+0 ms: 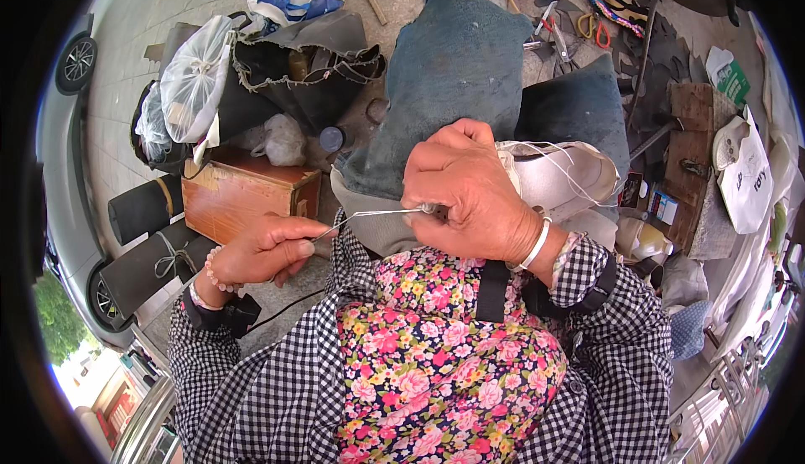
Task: Stitching the upper part of a white shoe by hand using a needle and thread.
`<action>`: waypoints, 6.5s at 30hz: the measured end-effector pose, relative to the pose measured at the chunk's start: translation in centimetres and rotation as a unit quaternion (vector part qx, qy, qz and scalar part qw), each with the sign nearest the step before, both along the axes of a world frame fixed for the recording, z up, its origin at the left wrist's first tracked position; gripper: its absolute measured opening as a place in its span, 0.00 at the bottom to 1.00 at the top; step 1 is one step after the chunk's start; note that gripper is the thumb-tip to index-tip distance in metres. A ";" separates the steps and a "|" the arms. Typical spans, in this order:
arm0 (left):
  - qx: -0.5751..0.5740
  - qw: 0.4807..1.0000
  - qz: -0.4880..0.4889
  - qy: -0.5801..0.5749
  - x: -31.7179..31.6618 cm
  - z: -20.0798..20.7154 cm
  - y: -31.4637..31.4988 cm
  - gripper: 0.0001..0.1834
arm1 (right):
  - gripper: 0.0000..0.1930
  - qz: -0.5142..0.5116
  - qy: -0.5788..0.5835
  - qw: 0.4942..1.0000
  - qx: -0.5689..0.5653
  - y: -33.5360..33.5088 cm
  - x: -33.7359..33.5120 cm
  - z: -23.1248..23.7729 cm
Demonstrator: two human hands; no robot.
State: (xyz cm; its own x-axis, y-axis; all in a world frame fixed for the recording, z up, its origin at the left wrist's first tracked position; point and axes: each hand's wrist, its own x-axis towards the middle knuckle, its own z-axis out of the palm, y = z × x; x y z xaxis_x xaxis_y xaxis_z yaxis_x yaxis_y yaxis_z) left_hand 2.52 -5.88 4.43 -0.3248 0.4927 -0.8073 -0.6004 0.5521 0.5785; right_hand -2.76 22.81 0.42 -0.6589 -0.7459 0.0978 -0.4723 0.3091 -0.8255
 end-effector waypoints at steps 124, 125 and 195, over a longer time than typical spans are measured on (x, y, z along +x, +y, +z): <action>0.238 0.772 0.574 0.131 -3.9 -7.1 -4.4 0.15 | 0.12 -0.052 0.107 0.993 -0.013 -1.3 0.5 -2.8; 0.229 0.795 0.532 0.182 -3.8 -5.4 -3.1 0.13 | 0.14 -0.024 0.088 0.995 -0.032 -1.2 0.3 -3.0; 0.069 0.853 0.053 0.515 0.7 8.7 0.2 0.33 | 0.05 0.011 0.031 0.892 -0.451 -9.5 0.7 10.1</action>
